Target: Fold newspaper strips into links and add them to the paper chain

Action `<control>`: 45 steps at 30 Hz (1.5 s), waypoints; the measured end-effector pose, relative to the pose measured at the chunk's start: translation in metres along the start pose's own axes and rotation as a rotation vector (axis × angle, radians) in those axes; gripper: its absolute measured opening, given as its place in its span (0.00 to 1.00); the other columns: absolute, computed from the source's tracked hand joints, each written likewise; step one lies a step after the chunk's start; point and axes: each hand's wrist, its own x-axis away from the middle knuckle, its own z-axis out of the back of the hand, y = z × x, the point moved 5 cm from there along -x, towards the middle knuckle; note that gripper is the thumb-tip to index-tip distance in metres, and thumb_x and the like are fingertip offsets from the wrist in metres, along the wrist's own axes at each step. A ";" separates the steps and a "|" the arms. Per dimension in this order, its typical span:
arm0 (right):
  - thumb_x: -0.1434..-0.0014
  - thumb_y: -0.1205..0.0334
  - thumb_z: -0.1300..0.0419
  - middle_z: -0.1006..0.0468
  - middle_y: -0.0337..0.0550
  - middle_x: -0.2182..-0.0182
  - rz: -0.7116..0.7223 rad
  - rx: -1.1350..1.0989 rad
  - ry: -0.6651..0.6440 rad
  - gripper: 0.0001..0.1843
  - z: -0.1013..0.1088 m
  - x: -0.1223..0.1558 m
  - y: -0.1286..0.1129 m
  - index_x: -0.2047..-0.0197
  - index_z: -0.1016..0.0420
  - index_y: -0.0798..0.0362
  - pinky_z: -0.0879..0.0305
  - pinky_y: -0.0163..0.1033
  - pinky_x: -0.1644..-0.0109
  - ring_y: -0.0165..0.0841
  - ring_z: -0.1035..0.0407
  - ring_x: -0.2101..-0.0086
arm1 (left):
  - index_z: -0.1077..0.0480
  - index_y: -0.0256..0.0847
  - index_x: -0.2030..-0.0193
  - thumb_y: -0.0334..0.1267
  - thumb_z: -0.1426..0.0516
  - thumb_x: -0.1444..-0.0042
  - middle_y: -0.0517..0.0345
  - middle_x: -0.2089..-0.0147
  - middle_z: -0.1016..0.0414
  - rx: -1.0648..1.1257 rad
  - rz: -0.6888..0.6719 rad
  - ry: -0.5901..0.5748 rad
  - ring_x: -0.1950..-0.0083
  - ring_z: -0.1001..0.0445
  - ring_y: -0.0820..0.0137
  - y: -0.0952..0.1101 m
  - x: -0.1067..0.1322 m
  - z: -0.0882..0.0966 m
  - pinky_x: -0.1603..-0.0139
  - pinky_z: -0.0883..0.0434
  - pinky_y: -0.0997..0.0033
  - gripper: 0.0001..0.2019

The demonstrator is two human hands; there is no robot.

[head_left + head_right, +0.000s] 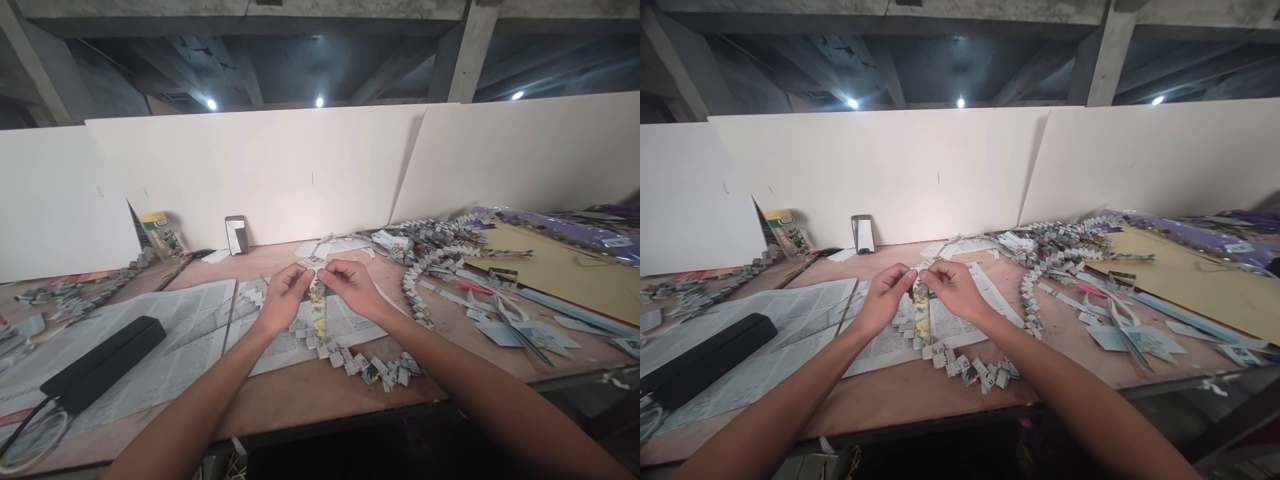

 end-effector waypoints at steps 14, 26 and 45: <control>0.45 0.57 0.42 0.35 0.36 0.80 -0.047 -0.010 -0.085 0.14 -0.015 0.004 0.004 0.77 0.30 0.56 0.46 0.34 0.72 0.26 0.43 0.77 | 0.31 0.37 0.74 0.45 0.41 0.49 0.61 0.75 0.33 0.115 0.032 0.143 0.72 0.36 0.74 0.001 -0.003 0.009 0.69 0.38 0.74 0.13; 0.47 0.60 0.40 0.25 0.40 0.76 -0.163 0.084 -0.448 0.08 -0.042 0.019 0.017 0.73 0.24 0.55 0.40 0.34 0.71 0.29 0.34 0.75 | 0.33 0.37 0.76 0.43 0.38 0.53 0.63 0.77 0.35 0.375 -0.025 0.536 0.75 0.38 0.78 0.000 -0.024 0.076 0.72 0.37 0.77 0.12; 0.43 0.60 0.48 0.36 0.39 0.77 -0.729 -1.118 -0.528 0.09 -0.056 0.025 0.018 0.74 0.38 0.53 0.42 0.37 0.68 0.30 0.39 0.75 | 0.29 0.35 0.64 0.45 0.40 0.50 0.53 0.69 0.28 0.391 0.285 -0.177 0.71 0.29 0.70 0.001 -0.007 0.008 0.69 0.31 0.69 0.14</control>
